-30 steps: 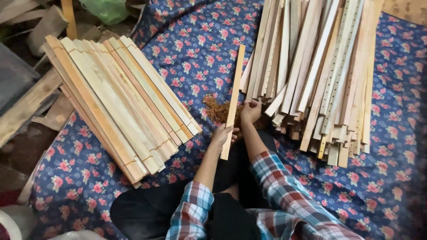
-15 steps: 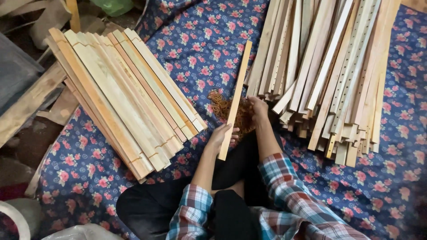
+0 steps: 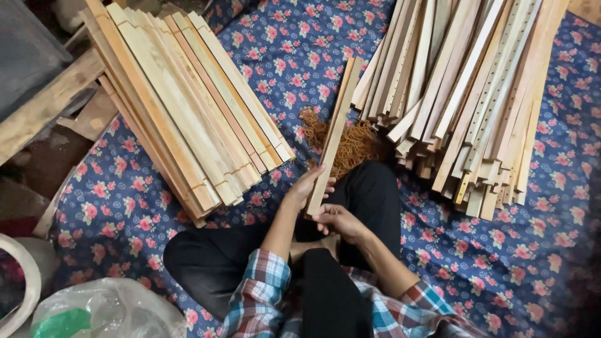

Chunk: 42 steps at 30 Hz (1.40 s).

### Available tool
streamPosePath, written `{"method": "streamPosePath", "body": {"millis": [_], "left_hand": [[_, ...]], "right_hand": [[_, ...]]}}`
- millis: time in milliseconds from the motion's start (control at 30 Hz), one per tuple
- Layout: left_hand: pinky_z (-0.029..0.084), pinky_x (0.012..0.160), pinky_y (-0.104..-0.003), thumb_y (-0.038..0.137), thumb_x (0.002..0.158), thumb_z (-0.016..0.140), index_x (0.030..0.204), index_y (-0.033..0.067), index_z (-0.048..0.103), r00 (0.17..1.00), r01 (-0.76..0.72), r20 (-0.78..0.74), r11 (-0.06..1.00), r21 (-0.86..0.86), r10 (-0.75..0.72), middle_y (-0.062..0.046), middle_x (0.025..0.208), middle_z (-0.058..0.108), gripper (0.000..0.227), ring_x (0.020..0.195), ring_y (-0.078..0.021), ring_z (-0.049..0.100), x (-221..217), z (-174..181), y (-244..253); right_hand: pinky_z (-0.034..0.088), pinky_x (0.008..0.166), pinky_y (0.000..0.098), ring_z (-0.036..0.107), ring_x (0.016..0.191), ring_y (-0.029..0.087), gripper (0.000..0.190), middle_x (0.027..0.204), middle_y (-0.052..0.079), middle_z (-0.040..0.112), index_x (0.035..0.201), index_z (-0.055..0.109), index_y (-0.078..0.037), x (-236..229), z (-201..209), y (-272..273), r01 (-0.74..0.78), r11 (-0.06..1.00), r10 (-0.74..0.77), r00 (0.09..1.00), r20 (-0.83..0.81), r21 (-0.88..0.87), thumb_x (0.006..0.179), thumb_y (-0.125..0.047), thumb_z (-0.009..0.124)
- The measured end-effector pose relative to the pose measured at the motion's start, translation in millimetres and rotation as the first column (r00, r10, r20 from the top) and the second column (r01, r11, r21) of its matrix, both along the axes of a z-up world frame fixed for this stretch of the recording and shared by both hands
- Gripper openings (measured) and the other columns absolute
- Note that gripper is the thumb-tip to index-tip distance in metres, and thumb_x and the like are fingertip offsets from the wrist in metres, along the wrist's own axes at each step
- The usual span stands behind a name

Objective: Organizing wooden slats by inspecting them, scraping edges with a small block, and stacking them into piles.

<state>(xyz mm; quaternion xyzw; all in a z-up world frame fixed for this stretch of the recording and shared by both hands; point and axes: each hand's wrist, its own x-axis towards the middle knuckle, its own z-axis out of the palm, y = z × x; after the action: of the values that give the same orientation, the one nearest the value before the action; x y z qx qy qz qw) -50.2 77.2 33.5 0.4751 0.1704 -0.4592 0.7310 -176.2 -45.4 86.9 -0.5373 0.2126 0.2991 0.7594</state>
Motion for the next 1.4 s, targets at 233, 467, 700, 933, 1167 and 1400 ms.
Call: {"method": "streamPosePath", "body": {"millis": [233,467,700,933,1167,1400], "left_hand": [[0.059,0.045,-0.028,0.011,0.086,0.075,0.134,0.0103,0.05,0.965,0.034,0.251,0.982,0.183,-0.08,-0.012,0.093,0.069,0.054,0.058,-0.0205,0.07,-31,-78,21],[0.051,0.033,-0.028,0.011,0.079,0.073,0.118,0.0089,0.065,0.922,-0.007,0.363,0.929,0.371,-0.138,-0.016,0.074,0.069,0.04,0.043,-0.0202,0.063,-93,19,105],[0.06,0.075,-0.046,0.041,0.079,0.079,0.112,0.0222,0.066,0.699,0.147,0.226,0.446,0.883,-0.678,-0.02,0.099,0.076,0.04,0.095,-0.0381,0.075,-147,120,199],[0.054,0.097,-0.049,0.029,0.069,0.084,0.134,0.016,0.057,0.638,0.045,0.121,0.194,0.98,-0.76,-0.015,0.12,0.07,0.071,0.116,-0.037,0.067,-139,152,184],[0.055,0.09,-0.044,0.026,0.089,0.074,0.146,0.0073,0.052,0.071,-0.648,0.543,0.375,0.663,-0.836,-0.014,0.13,0.062,0.064,0.109,-0.0292,0.065,-131,124,95],[0.059,0.088,-0.035,0.022,0.095,0.07,0.136,0.0043,0.061,-0.044,-0.722,0.636,0.464,0.513,-0.771,-0.014,0.128,0.066,0.045,0.106,-0.0268,0.07,-129,103,91]], "right_hand": [[0.054,0.057,0.026,0.073,0.063,0.015,0.023,0.068,0.005,0.077,0.077,0.077,-0.012,5,19,-13,-0.53,0.769,0.591,0.803,0.081,-0.358,0.09,-0.032,0.078],[0.049,0.108,0.0483,0.06,0.123,0.033,0.077,0.14,0.025,0.05,0.154,0.032,0.004,78,8,-41,0.263,0.964,-0.265,0.963,0.041,0.041,0.104,-0.05,0.054],[0.063,0.083,0.0477,0.073,0.091,0.032,0.054,0.107,0.015,0.065,0.149,0.048,-0.008,108,-39,-61,0.454,0.876,-0.478,0.862,0.168,0.164,0.101,-0.017,0.07],[0.068,0.069,0.0452,0.064,0.075,0.02,0.045,0.096,0.009,0.054,0.134,0.057,-0.004,48,44,39,0.565,0.823,-0.566,0.806,0.17,0.064,0.093,-0.011,0.074],[0.067,0.075,0.0459,0.072,0.076,0.021,0.039,0.094,0.008,0.065,0.127,0.057,-0.004,23,60,53,0.514,0.858,-0.502,0.839,0.208,0.0,0.094,-0.014,0.075],[0.065,0.081,0.0521,0.071,0.082,0.021,0.026,0.096,0.004,0.046,0.12,0.055,-0.005,17,72,50,0.517,0.849,-0.529,0.827,0.19,0.111,0.108,-0.028,0.053]]}}
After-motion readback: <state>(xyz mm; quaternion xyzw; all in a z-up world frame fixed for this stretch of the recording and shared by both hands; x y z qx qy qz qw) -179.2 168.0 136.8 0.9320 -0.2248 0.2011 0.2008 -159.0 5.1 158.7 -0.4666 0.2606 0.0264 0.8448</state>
